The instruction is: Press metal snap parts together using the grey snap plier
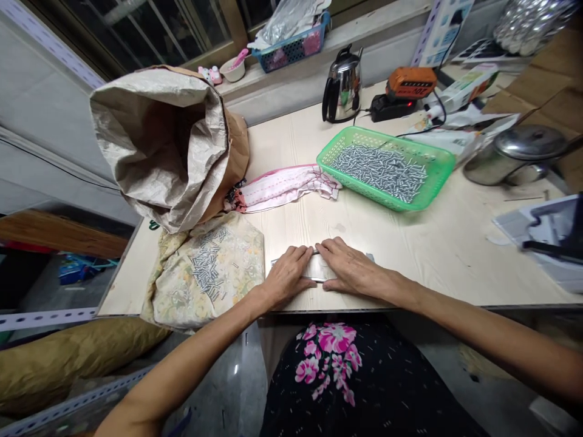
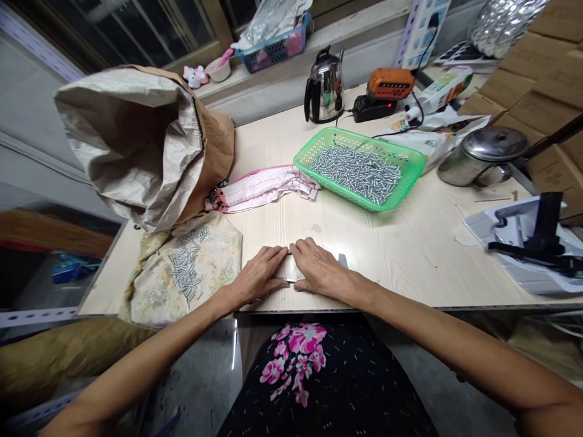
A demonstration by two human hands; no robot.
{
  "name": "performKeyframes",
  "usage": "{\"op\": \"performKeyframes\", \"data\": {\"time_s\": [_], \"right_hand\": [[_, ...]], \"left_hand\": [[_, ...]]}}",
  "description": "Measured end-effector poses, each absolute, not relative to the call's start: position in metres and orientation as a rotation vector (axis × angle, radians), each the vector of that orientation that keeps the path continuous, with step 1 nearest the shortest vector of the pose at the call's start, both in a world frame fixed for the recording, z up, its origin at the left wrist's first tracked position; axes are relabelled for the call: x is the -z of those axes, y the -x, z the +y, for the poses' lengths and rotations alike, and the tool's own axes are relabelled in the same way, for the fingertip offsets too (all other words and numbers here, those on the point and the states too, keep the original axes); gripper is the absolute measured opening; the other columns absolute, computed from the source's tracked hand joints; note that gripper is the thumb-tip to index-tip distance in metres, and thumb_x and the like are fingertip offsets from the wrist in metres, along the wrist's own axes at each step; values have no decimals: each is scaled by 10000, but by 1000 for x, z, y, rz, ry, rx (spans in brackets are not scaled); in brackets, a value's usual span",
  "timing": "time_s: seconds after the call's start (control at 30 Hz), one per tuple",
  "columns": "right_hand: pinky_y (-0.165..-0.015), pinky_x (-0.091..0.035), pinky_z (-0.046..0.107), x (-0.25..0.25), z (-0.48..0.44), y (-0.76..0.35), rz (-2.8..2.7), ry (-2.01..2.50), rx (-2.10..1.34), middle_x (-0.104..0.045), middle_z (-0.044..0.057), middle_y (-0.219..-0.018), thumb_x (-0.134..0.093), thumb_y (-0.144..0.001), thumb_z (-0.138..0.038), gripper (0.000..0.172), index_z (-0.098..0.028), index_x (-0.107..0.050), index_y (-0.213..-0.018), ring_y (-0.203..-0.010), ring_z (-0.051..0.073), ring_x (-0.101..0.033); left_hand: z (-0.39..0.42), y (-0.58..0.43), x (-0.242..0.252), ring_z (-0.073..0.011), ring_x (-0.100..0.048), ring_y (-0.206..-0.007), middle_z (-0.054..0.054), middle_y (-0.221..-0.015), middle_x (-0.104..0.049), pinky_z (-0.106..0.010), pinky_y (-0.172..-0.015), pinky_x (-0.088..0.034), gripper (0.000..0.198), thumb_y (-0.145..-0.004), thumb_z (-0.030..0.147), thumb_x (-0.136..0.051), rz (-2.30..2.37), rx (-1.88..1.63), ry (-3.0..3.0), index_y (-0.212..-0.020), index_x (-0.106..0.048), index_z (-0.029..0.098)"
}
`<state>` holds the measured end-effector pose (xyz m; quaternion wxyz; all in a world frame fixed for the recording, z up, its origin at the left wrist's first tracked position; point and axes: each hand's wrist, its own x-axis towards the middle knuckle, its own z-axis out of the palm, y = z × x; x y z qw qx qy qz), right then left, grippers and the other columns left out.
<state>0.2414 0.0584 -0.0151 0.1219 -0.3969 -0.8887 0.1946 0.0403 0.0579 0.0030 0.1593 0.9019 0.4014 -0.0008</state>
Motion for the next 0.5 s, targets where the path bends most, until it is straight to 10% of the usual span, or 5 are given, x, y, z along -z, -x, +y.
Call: {"op": "performKeyframes", "data": {"time_s": [0.3, 0.5], "right_hand": [[-754, -429, 334, 24, 60, -237, -2620, 1175, -464, -564, 68, -909, -540, -899, -128, 57, -165, -575, -924, -879, 213, -505], [-739, -446, 340, 25, 72, -233, -2634, 1138, -436, -587, 67, -872, -434, -938, -121, 171, -176, -584, -876, -838, 204, -529]], "left_hand": [[59, -45, -1, -215, -519, -923, -63, -942, -602, -351, -816, -461, 197, -950, 325, -509, 1224, 52, -2562, -1022, -593, 162], [64, -53, 9, -228, -537, -935, -82, -935, -632, -359, -813, -468, 231, -963, 322, -476, 1354, 27, -2533, -982, -625, 147]]}}
